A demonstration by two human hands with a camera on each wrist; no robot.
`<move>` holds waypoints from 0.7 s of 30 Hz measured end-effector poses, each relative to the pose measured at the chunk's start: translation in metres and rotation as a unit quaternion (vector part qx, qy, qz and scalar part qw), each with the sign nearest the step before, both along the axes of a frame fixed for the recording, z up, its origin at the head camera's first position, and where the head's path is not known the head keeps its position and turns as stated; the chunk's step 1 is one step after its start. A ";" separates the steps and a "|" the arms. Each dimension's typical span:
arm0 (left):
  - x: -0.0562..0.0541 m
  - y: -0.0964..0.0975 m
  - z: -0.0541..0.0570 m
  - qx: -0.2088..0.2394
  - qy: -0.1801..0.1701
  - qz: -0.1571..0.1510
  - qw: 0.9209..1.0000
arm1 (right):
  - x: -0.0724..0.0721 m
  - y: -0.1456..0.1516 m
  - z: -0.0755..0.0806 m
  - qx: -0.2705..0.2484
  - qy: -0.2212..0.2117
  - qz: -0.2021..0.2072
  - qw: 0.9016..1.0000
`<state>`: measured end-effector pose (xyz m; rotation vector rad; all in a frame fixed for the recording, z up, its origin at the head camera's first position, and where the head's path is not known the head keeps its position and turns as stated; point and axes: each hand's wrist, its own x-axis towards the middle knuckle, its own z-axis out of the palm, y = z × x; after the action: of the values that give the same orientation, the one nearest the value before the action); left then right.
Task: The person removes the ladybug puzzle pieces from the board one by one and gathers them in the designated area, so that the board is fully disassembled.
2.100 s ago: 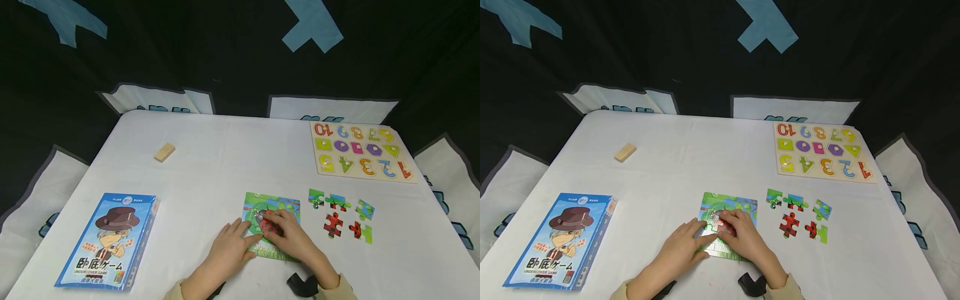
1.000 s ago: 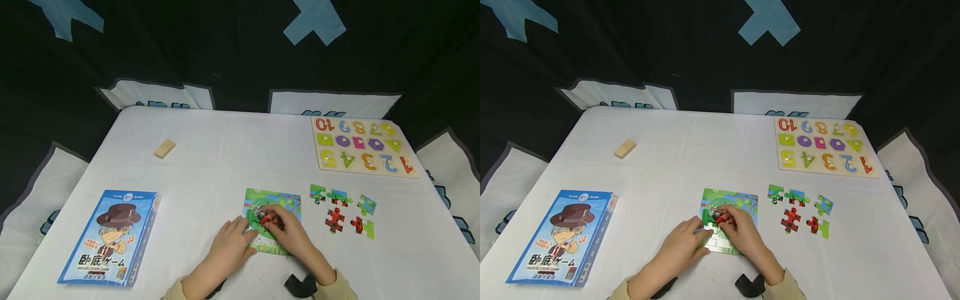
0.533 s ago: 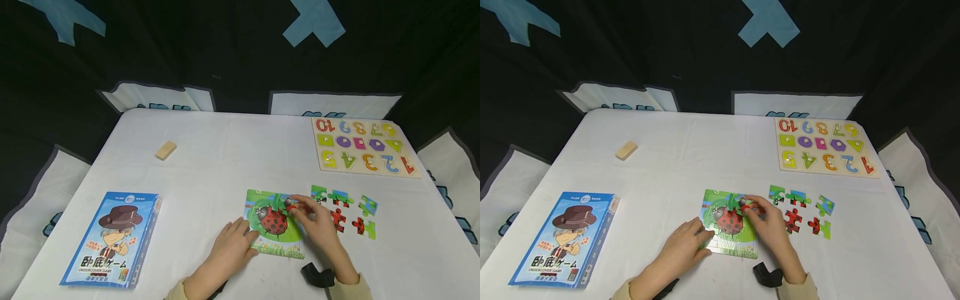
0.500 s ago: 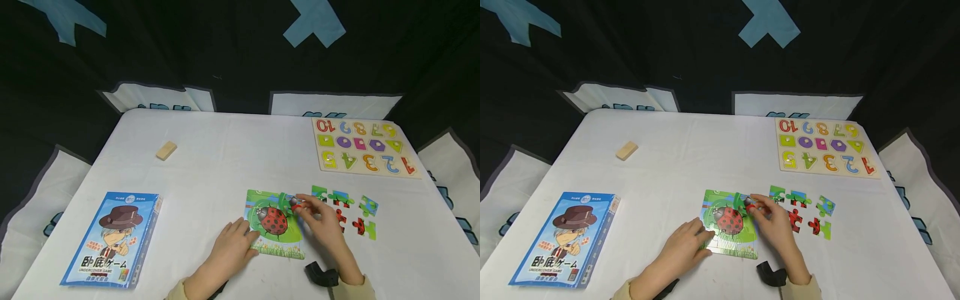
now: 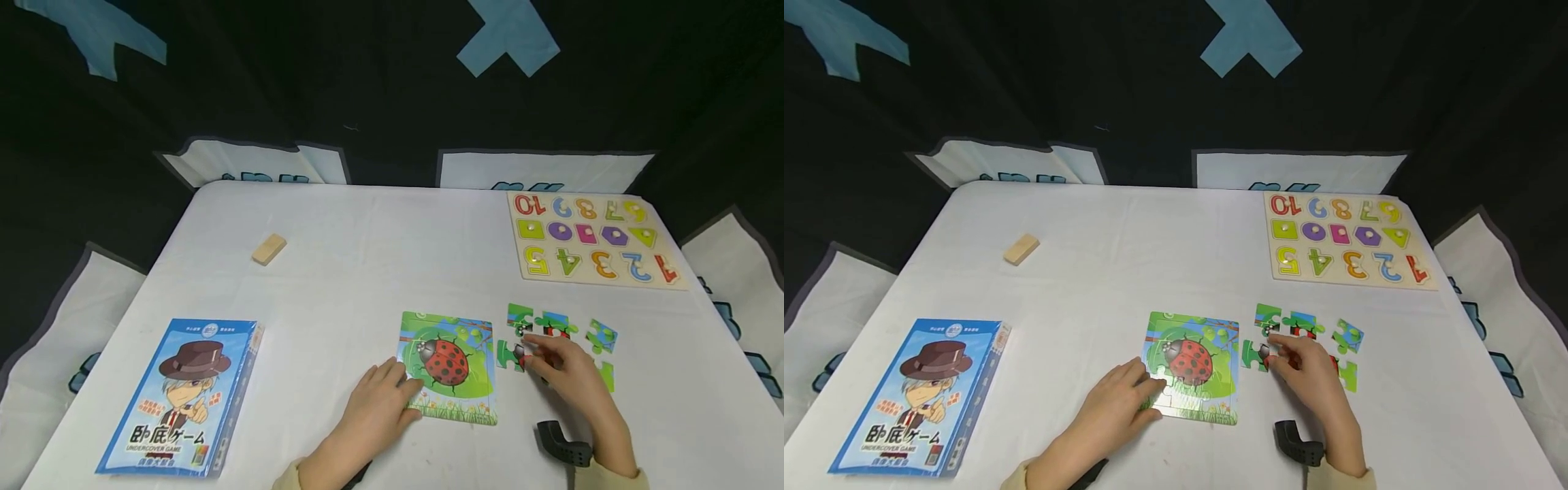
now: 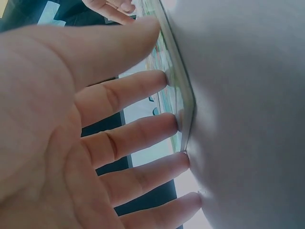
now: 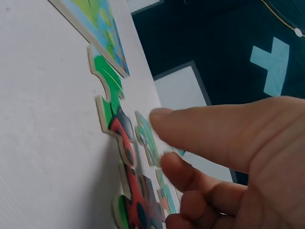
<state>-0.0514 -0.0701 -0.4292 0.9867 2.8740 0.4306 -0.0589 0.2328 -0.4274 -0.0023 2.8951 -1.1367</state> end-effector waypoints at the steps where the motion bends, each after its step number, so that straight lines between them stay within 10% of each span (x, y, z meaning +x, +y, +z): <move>1: 0.000 0.000 0.000 0.001 0.000 0.000 1.000 | 0.001 -0.002 0.000 0.005 0.015 -0.004 1.000; 12: 0.002 -0.001 0.000 0.014 0.006 0.005 1.000 | 0.006 -0.049 -0.009 -0.004 0.011 0.173 0.985; 21: 0.001 0.000 0.000 0.008 0.007 0.000 1.000 | 0.007 -0.057 -0.009 0.031 0.008 0.195 0.980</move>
<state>-0.0504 -0.0704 -0.4297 0.9977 2.8872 0.4494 -0.0518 0.1761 -0.4369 -0.5515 2.7633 -0.9774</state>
